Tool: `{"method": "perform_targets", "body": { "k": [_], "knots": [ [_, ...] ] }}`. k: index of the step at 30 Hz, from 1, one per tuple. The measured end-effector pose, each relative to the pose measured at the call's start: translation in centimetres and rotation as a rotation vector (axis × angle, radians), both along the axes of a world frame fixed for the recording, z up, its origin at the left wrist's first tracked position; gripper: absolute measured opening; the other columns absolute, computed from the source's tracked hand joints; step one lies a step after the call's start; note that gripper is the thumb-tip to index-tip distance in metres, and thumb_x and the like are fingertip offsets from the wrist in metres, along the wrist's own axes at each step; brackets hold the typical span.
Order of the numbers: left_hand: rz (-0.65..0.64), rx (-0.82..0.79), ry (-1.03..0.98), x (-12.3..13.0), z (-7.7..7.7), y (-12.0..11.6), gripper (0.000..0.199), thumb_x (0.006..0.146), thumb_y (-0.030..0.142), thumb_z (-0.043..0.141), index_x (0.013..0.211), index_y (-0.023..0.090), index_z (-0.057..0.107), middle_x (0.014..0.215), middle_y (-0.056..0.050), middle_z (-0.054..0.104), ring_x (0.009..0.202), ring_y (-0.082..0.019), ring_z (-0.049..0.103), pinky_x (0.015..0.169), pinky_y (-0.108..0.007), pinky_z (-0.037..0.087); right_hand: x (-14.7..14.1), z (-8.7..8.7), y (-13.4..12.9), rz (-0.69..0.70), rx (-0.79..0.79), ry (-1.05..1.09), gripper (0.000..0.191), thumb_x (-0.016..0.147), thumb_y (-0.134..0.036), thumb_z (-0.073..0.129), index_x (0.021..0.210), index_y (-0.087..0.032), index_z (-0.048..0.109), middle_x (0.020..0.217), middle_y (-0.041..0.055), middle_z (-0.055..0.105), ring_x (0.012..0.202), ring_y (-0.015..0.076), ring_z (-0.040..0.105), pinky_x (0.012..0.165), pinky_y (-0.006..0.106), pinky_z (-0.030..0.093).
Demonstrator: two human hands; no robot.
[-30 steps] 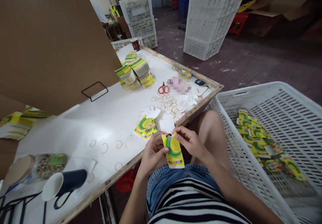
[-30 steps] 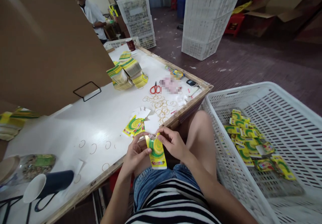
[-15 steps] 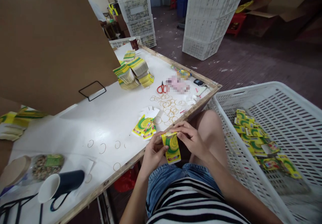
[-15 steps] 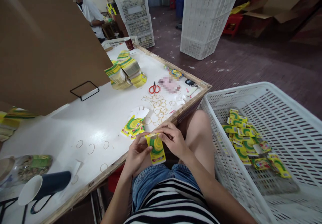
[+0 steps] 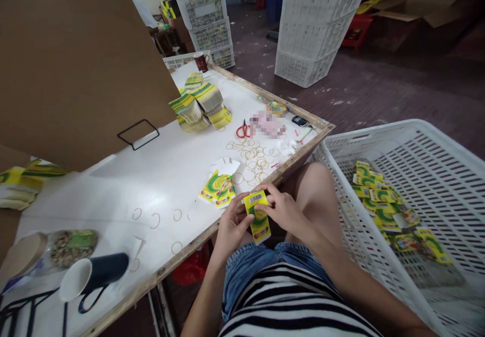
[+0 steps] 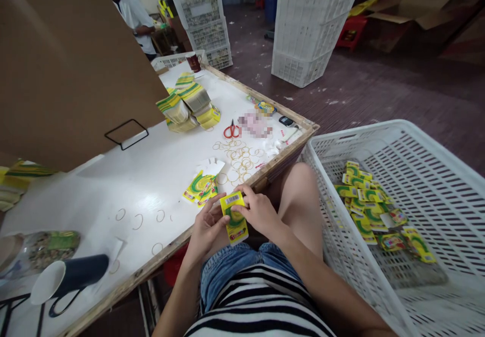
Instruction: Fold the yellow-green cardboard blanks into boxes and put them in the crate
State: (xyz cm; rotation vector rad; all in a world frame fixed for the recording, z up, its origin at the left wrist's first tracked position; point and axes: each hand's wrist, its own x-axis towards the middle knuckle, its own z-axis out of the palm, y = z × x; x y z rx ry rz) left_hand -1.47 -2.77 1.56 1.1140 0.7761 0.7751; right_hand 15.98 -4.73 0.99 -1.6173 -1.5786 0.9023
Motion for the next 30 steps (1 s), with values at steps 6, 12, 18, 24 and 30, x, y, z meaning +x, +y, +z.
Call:
{"method": "perform_targets", "body": {
  "k": [6, 12, 18, 24, 30],
  "knots": [
    [0.029, -0.039, -0.016, 0.6, 0.2, -0.4, 0.052, 0.077, 0.029, 0.076, 0.123, 0.02, 0.053, 0.11, -0.011, 0.071, 0.09, -0.024, 0.07, 0.078, -0.033, 0.055, 0.1, -0.8, -0.5, -0.06, 0.135, 0.205, 0.028, 0.092, -0.038, 0.055, 0.11, -0.02, 0.065, 0.077, 0.0035, 0.069, 0.07, 0.0177, 0.065, 0.065, 0.026, 0.049],
    [0.076, 0.215, 0.22, 0.2, 0.0, 1.6, 0.046, 0.084, 0.032, 0.067, 0.127, 0.023, 0.053, 0.113, -0.01, 0.068, 0.105, -0.025, 0.064, 0.093, -0.039, 0.049, 1.4, -1.3, -1.3, -0.333, 0.241, 0.647, 0.024, 0.085, -0.036, 0.067, 0.105, -0.023, 0.064, 0.096, 0.0034, 0.07, 0.074, 0.0158, 0.066, 0.065, 0.027, 0.055],
    [0.582, 0.403, 1.021, -4.7, -1.7, 7.7, 0.057, 0.069, 0.02, 0.074, 0.122, 0.01, 0.055, 0.112, -0.019, 0.065, 0.116, -0.036, 0.054, 0.099, -0.052, 0.04, 6.3, -1.2, -0.7, -0.93, 0.633, 1.153, 0.036, 0.075, -0.05, 0.075, 0.088, -0.02, 0.061, 0.088, 0.0013, 0.067, 0.073, 0.0121, 0.064, 0.067, 0.026, 0.054],
    [0.627, 0.425, 0.955, -5.5, -0.8, 6.3, 0.018, 0.084, 0.027, 0.054, 0.096, 0.017, 0.063, 0.09, -0.009, 0.07, 0.086, -0.025, 0.064, 0.08, -0.037, 0.049, 1.5, -1.5, -1.3, -0.671, 0.256, 0.93, 0.026, 0.079, -0.041, 0.072, 0.091, -0.019, 0.064, 0.077, 0.0009, 0.065, 0.059, 0.0111, 0.054, 0.052, 0.024, 0.046],
    [0.445, 0.404, 0.51, -1.8, 1.7, 0.3, 0.016, 0.086, 0.033, 0.06, 0.094, 0.02, 0.064, 0.087, -0.004, 0.071, 0.079, -0.019, 0.066, 0.07, -0.027, 0.051, -4.1, 1.2, -0.9, -0.164, 0.382, 0.299, 0.04, 0.087, -0.028, 0.06, 0.127, -0.026, 0.056, 0.116, 0.0099, 0.063, 0.085, 0.0219, 0.059, 0.07, 0.034, 0.05]
  ]
}}
